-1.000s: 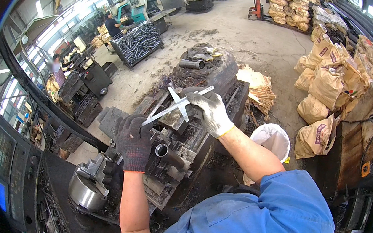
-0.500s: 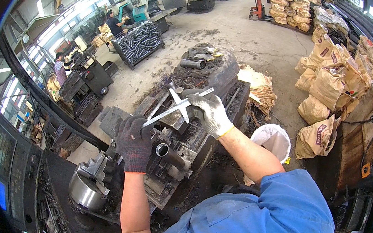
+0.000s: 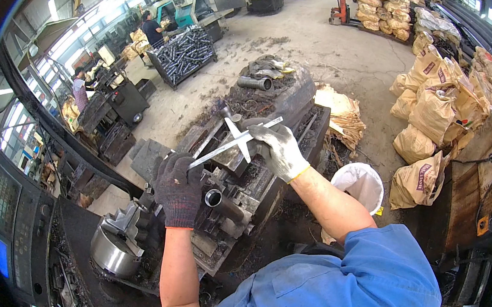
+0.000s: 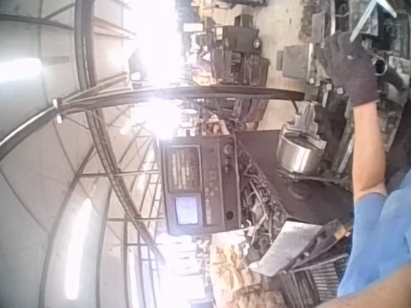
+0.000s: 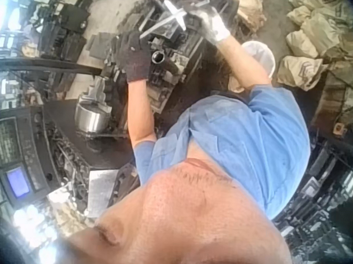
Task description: The person operates a metal lathe in a workshop, loading cylindrical metal tubes into the chuck, securing them, and starting the machine to machine the parts. They repeatedly remove finished pieces and replace them with new tubes, adjusting the machine controls as needed.
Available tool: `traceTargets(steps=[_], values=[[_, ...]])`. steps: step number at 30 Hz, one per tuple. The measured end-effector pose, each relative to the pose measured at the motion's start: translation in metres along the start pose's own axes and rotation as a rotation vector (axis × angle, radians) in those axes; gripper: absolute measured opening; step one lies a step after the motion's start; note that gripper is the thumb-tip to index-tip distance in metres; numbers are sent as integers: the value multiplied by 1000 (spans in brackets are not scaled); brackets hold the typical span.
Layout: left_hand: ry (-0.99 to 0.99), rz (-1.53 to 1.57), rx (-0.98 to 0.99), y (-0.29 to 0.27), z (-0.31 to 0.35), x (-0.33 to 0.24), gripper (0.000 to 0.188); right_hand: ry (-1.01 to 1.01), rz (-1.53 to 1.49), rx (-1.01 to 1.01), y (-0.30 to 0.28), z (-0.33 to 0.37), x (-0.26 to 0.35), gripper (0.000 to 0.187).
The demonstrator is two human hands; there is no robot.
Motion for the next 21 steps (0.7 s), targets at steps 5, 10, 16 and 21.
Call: traceTargets(steps=[5, 10, 16, 21], values=[[-6, -6, 47, 4, 1, 1, 14, 18, 37, 33, -22, -13, -14, 33], [-35, 39, 142, 18, 1, -1, 26, 89, 17, -59, -45, -24, -21, 28], [-218, 257, -36, -20, 12, 18, 61, -52, 65, -262, -109, -89, -9, 22], [-610, 258, -77, -63, 88, 49, 35, 1, -211, -516, -204, -233, -35, 15]])
Point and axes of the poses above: each hand's wrist, its own z-axis away from the middle knuckle, its own y-axis out of the palm, x = y × z, the point moved 8 cm from there along -z, towards the middle knuckle, and after that the axes turned 10 degrees about -x, right-handed, at the moved point
